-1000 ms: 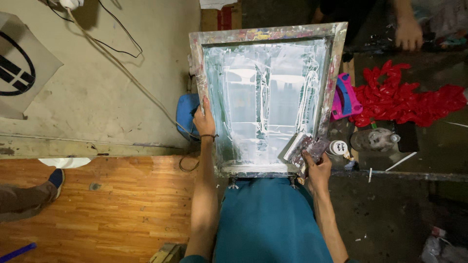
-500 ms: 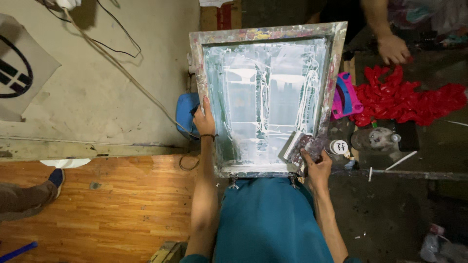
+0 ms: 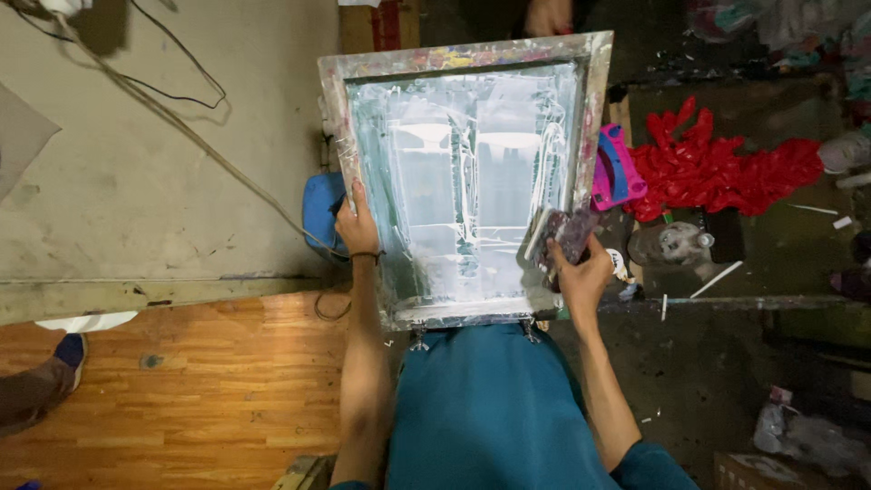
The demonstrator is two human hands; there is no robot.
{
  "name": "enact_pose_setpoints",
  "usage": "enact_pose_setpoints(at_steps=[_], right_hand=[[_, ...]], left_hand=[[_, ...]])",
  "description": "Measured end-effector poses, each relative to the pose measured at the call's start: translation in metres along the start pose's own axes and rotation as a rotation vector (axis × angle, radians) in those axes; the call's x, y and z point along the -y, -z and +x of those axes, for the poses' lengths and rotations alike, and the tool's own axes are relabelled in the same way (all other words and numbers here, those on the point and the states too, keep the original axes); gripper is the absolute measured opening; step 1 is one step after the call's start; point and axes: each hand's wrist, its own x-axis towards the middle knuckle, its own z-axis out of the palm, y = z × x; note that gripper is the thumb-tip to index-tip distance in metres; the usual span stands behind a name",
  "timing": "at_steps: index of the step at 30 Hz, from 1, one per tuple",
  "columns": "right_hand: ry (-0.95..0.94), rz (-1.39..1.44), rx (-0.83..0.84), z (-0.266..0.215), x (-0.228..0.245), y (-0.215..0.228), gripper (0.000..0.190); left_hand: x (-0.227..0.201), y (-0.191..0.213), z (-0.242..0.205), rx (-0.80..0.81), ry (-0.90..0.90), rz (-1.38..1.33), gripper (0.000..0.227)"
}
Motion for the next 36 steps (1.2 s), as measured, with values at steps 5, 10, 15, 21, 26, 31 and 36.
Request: enact_pose_setpoints(at_steps=[5, 10, 15, 21, 26, 31, 36], right_hand=[[0.109, -0.064, -0.056, 0.030, 0.024, -0.005, 0.028], [0.283, -0.227, -0.081, 0.080, 0.044, -0.018, 0.031], [0.384, -0.487, -0.094, 0.134, 0.037, -0.036, 0.037], [0.350, -0.652, -0.015, 0.138, 0.020, -0.057, 0.053], [0.404, -0.711, 0.085, 0.104, -0.022, -0.069, 0.053], [0.407, -0.727, 0.191, 0.047, -0.036, -0.061, 0.057], [0.419, -0.737, 0.330, -0.029, -0.083, -0.061, 0.038]], left_hand=[[-0.013, 0.005, -0.006, 0.003, 0.007, 0.012, 0.066], [-0.003, 0.003, -0.001, -0.008, -0.026, 0.001, 0.065], [0.011, -0.002, 0.003, -0.022, -0.033, 0.054, 0.061], [0.001, -0.003, -0.002, -0.041, -0.047, 0.016, 0.059], [-0.007, -0.004, -0.006, -0.070, -0.091, 0.029, 0.061], [0.007, -0.008, 0.000, -0.089, -0.157, 0.051, 0.056], [0.003, -0.005, -0.005, -0.089, -0.201, -0.011, 0.054]])
